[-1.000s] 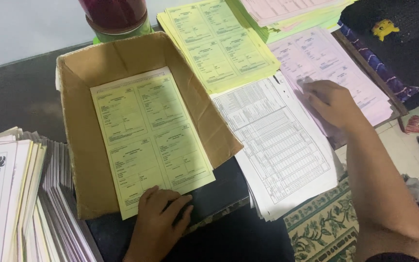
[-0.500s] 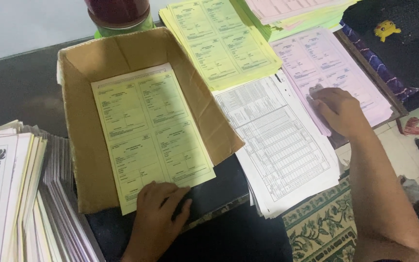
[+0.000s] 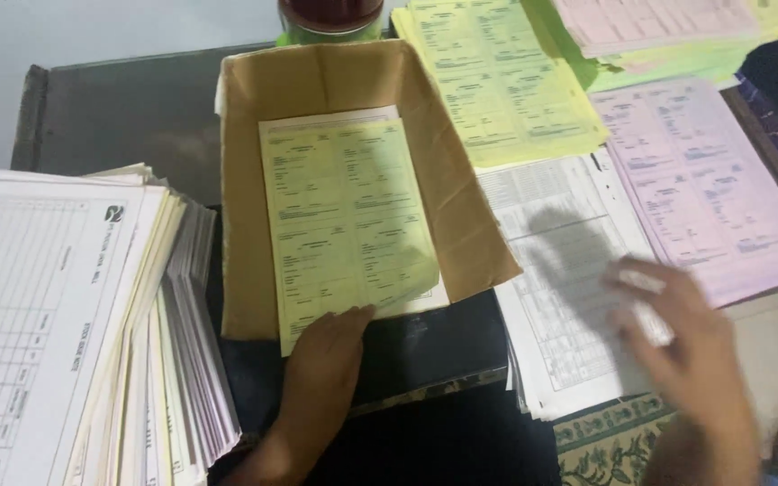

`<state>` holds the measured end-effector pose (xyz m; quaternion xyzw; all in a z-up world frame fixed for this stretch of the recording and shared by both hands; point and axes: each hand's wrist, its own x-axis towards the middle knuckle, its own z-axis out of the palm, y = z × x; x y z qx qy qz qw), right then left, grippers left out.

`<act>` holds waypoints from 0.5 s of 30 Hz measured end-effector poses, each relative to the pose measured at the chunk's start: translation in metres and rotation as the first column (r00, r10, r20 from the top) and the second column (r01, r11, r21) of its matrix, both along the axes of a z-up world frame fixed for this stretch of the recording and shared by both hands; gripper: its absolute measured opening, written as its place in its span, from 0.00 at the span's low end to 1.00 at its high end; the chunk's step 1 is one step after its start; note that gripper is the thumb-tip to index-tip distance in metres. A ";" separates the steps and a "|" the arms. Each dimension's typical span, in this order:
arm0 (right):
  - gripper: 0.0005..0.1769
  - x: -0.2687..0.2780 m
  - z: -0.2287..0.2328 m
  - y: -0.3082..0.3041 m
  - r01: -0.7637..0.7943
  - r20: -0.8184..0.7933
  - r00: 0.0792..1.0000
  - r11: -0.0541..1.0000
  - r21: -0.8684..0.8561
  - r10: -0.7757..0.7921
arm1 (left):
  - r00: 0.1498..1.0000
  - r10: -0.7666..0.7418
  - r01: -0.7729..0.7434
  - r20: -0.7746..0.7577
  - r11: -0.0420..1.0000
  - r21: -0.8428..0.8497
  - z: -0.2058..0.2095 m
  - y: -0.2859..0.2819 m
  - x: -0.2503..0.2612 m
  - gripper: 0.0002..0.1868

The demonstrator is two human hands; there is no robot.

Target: Sorting a large stack of multi-colored papers into organized piles and a cardboard box.

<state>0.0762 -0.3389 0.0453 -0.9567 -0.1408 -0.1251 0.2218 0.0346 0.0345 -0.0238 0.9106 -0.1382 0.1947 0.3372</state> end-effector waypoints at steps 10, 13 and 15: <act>0.19 -0.047 -0.022 0.145 -0.428 -0.026 0.897 0.882 0.197 0.442 | 0.980 -0.058 0.058 0.191 0.998 0.005 0.007 0.004 -0.009 0.13; 0.30 -0.043 -0.023 0.166 -0.443 -0.050 0.895 0.896 0.012 0.443 | 0.970 -0.144 0.147 0.194 0.989 0.001 0.013 0.007 -0.013 0.15; 0.35 -0.038 -0.025 0.173 -0.441 -0.038 0.898 0.894 -0.079 0.439 | 0.966 -0.191 0.197 0.176 0.980 -0.015 0.019 0.008 -0.014 0.15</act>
